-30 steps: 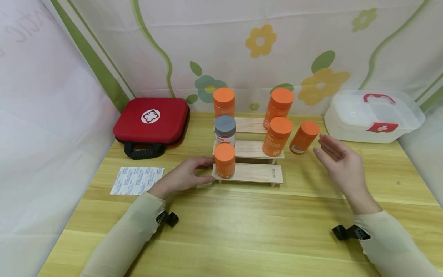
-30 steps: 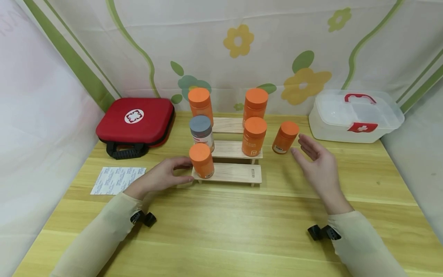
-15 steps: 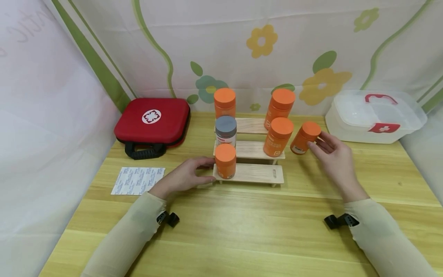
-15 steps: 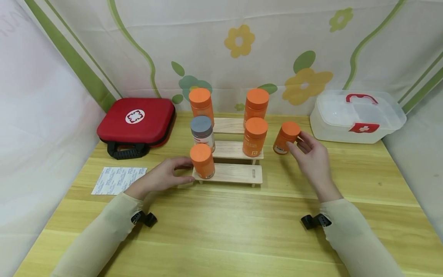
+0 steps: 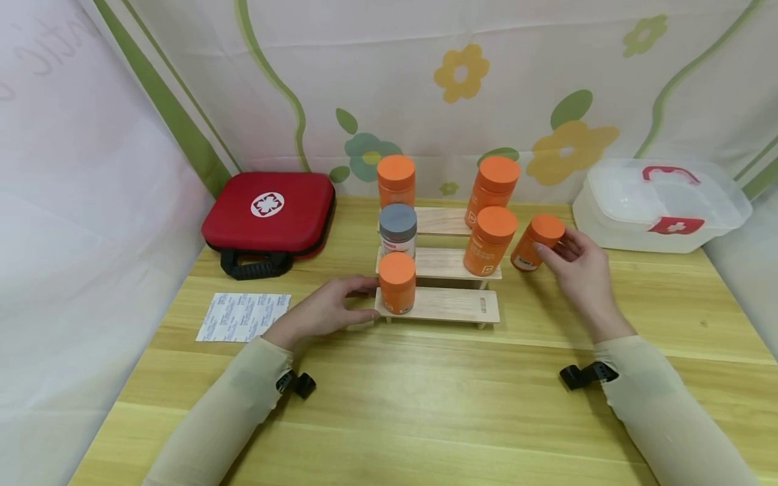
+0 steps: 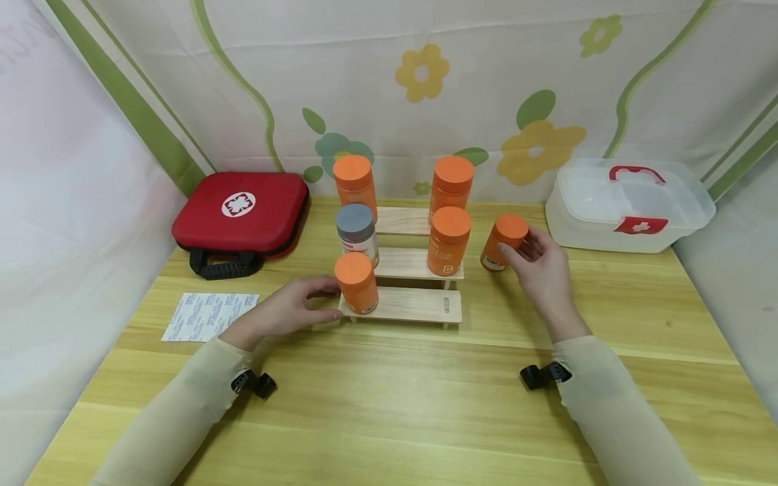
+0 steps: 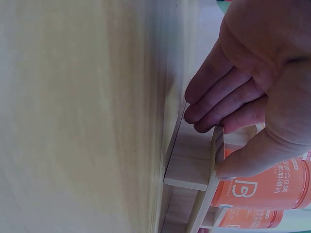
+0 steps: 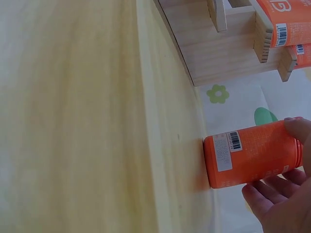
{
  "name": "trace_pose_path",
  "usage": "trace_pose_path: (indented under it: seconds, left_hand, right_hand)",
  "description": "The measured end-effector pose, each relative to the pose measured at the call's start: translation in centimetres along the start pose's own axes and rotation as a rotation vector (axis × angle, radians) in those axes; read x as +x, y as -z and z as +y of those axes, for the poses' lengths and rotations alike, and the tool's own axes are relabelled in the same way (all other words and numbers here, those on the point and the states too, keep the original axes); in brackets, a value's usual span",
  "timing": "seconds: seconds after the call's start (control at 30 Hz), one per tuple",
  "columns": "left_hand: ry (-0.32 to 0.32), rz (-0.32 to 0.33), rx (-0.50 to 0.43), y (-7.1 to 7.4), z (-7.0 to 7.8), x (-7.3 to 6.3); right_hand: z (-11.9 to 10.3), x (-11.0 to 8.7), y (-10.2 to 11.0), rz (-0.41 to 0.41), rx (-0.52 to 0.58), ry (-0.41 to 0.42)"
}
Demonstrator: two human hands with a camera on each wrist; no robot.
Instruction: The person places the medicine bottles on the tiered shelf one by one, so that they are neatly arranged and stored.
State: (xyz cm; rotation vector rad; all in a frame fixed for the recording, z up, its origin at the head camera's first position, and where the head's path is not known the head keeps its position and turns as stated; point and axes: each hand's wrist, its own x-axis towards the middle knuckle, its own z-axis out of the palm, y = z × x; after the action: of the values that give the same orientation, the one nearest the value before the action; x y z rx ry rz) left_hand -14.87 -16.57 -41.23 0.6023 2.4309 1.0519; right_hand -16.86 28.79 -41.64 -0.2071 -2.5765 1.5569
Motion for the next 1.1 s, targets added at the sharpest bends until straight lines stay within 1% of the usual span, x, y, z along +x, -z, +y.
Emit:
trace_pose_path:
  seconds: [0.43, 0.67, 0.9, 1.1]
  left_hand:
    - [0.001, 0.008, 0.006, -0.03, 0.09, -0.05]
    - [0.004, 0.006, 0.005, -0.04, 0.08, -0.03]
    - [0.01, 0.006, -0.004, -0.04, 0.13, 0.03]
    - [0.006, 0.004, -0.01, -0.02, 0.08, -0.01]
  right_hand:
    - [0.01, 0.05, 0.11, 0.009, 0.01, -0.021]
    - [-0.01, 0.07, 0.08, 0.02, 0.012, -0.012]
    - [-0.21, 0.0, 0.14, 0.023, 0.011, -0.024]
    - [-0.59, -0.28, 0.24, 0.032, 0.004, -0.01]
